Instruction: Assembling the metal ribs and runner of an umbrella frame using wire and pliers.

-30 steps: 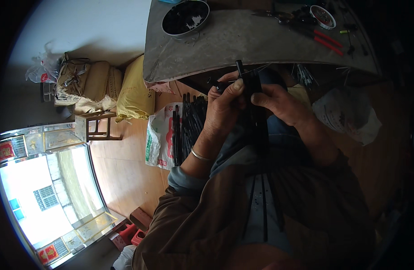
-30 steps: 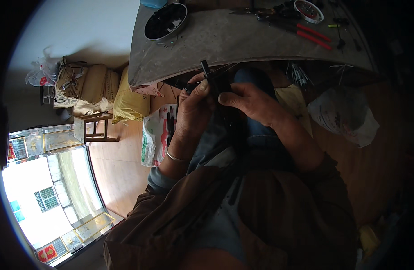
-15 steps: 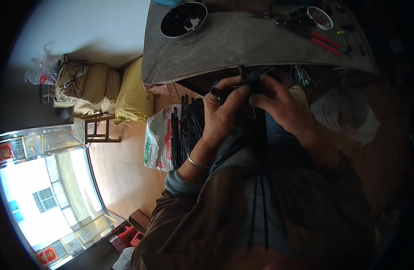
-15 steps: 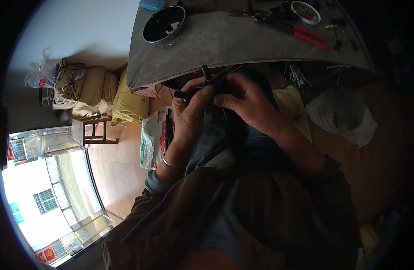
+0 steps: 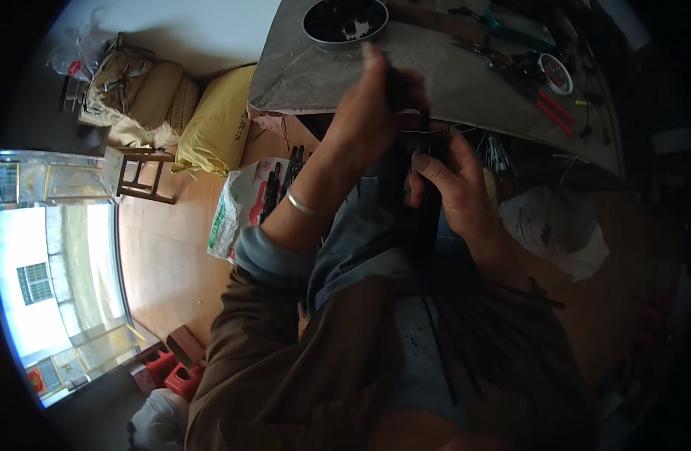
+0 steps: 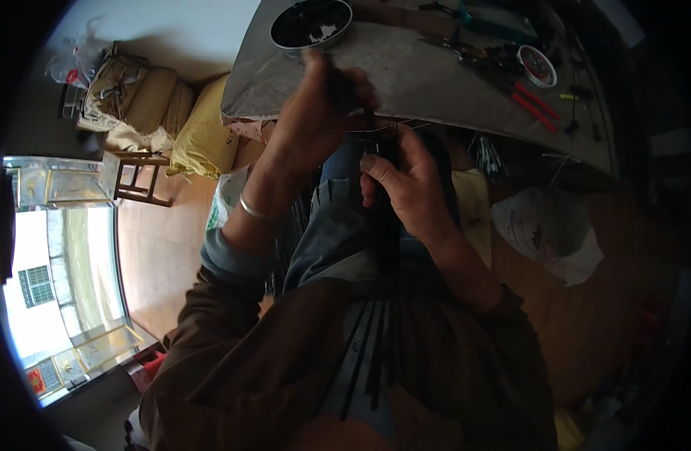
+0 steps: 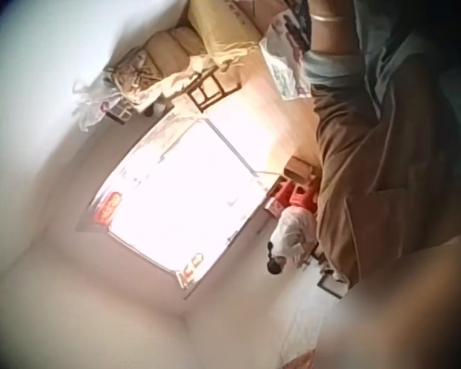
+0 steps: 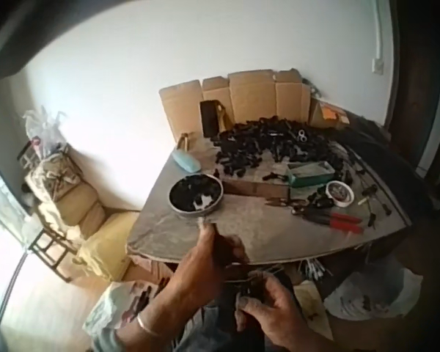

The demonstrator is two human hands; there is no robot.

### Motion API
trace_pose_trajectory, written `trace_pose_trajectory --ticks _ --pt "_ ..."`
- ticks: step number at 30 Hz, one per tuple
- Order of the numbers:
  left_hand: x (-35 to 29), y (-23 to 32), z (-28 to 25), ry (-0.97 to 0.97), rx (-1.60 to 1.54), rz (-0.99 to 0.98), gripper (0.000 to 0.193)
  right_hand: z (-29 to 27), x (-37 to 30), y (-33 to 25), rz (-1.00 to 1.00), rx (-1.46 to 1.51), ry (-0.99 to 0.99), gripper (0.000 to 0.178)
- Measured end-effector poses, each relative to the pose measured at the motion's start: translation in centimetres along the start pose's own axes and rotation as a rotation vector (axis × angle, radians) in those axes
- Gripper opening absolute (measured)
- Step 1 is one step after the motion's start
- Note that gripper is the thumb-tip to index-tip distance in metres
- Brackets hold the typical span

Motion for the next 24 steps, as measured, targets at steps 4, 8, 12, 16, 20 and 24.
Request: trace_pose_trajectory --ticks 4,8,12,16,20,24 --pt "0.2 -0.4 0.2 -0.252 0.217 -0.079 0.063 0.2 0.2 0.7 0.005 -0.037 0.048 0.031" --pt "0.4 -0.1 -1.2 -0.344 0.459 -0.034 0.045 0.0 0.0 0.5 -0.008 -0.047 0.098 0.030" --pt "0.2 -0.4 -1.9 -0.285 0.343 -0.027 0.040 0.1 -0.1 0.6 0.017 -0.063 0.092 0.022" --pt "0.1 -0.3 -2.2 -0.347 0.223 0.002 0.044 0.0 0.1 0.8 0.034 -0.043 0.114 0.024" --pt "0.0 0.2 -2.3 -0.396 0.322 0.051 0.041 -0.2 0.3 1.1 0.038 -0.016 0.106 0.024" --pt "-0.2 0.2 -2.3 -0.423 0.354 0.099 0.039 -0.1 0.4 1.2 0.047 -0.015 0.125 0.021"
Point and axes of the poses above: each hand's wrist, its own x-axis towards the middle knuckle, its own z-axis out of the palm, y = z × x, the point moved 1 cm from there along x, towards the middle knuckle, and after that the axes turned 1 degree about x, right-handed, at the moved point
